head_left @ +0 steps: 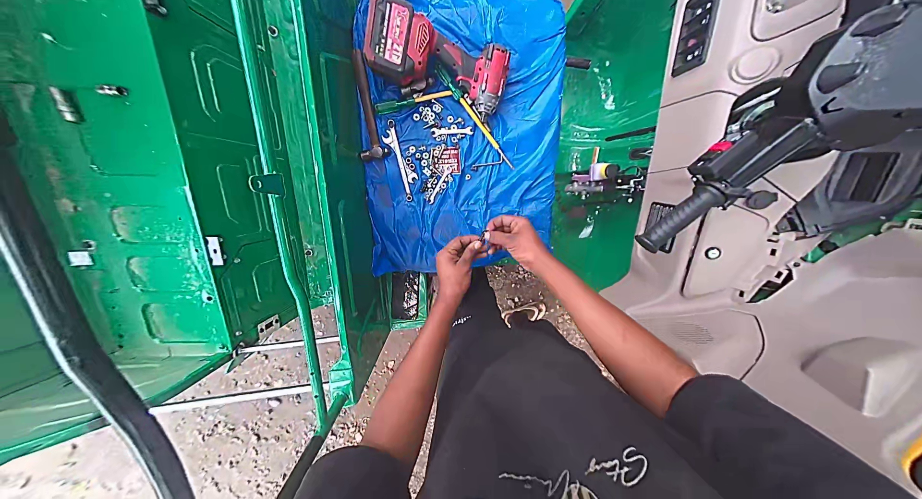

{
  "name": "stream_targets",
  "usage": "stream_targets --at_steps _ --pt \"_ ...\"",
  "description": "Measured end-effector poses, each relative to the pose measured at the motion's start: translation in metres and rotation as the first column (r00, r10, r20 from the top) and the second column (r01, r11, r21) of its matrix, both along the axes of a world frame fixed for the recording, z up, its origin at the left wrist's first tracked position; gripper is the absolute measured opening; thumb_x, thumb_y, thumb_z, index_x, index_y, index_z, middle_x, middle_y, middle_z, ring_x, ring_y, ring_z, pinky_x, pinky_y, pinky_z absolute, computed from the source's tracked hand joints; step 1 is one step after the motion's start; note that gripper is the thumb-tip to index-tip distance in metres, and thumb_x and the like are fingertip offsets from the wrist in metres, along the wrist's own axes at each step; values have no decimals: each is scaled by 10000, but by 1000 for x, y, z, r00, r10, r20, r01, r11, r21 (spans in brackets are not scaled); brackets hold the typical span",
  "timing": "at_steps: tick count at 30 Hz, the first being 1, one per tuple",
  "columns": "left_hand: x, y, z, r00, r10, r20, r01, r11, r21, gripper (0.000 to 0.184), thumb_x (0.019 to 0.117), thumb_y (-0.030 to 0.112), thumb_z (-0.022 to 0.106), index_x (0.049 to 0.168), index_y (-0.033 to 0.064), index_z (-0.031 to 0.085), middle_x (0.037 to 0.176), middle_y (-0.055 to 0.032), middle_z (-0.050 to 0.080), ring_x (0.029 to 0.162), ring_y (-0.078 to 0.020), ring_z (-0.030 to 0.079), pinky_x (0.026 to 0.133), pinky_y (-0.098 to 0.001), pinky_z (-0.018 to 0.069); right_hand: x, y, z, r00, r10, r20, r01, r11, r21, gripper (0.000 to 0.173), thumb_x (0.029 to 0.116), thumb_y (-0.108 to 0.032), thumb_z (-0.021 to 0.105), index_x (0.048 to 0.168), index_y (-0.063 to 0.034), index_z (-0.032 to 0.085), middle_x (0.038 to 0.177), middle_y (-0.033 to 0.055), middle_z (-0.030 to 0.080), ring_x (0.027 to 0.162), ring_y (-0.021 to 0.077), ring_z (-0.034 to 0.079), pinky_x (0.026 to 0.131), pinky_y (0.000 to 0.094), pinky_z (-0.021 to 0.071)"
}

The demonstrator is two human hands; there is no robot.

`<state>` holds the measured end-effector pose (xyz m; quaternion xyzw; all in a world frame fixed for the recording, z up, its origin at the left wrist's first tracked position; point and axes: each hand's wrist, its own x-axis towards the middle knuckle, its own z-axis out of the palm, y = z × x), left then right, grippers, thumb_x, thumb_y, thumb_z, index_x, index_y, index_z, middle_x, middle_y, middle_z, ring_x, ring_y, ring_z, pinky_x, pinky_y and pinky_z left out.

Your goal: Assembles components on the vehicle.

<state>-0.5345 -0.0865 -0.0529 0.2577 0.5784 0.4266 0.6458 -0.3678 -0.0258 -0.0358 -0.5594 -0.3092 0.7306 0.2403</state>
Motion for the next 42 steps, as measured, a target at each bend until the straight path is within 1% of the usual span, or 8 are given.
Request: stream_targets --at_steps 9,18,22,28,32,36,39,42 --pt "1 -25 16 990 -69 122 71 997 -15 143 986 32 656 1085 -64 691 993 -187 748 881 -289 757 871 -478 643 13 -36 20 994 58 91 -70 988 141 105 893 29 742 973 22 673 870 137 721 707 234 714 683 396 646" --pt "39 -47 38 996 -68 53 65 996 56 136 884 17 769 986 -51 710 987 -158 743 873 -243 730 836 -405 631 43 -84 45 989 -141 34 136 983 124 103 889 66 716 972 48 658 872 153 728 715 238 725 693 394 651" --pt "47 -64 47 993 -114 42 110 990 87 234 892 7 760 1115 -47 714 971 -151 759 872 -227 746 843 -396 638 52 -117 52 982 -189 4 186 971 153 156 895 70 702 1051 64 693 951 165 740 767 245 730 722 398 652" --pt "49 -107 68 918 -269 -291 358 877 319 86 915 125 767 971 65 794 1005 -54 763 964 -141 722 909 -344 612 66 -175 55 885 -369 -282 344 929 -135 228 945 -67 474 1039 -4 671 949 118 711 806 201 699 744 379 612" --pt "43 -156 78 688 -272 -672 612 716 336 167 968 219 707 1048 97 788 1050 -71 765 1011 -170 729 938 -361 598 50 -217 64 892 -360 -273 310 927 -211 296 1079 -187 477 1103 22 685 966 122 728 806 183 706 739 355 617" --pt "30 -194 86 735 -262 -625 584 712 389 255 991 294 694 1044 56 768 1061 -80 752 1027 -161 718 947 -350 598 42 -264 63 851 -483 -205 397 848 -352 219 1074 -144 519 1067 19 664 918 125 712 745 172 680 676 322 595" --pt "-13 -193 52 598 -86 -797 397 896 201 299 999 293 666 1151 46 739 1149 -106 738 1099 -208 702 989 -396 578 51 -302 64 845 -505 -175 412 824 -389 218 1077 -153 528 1064 22 656 874 118 688 662 150 650 581 271 568" --pt "-64 -180 -24 349 -313 -884 132 950 -284 781 922 347 724 1529 -26 404 1576 -284 384 1447 -440 403 1183 -562 361 78 -344 57 850 -513 -120 438 814 -380 209 1072 -141 538 1065 29 660 873 129 696 658 156 654 582 277 573"
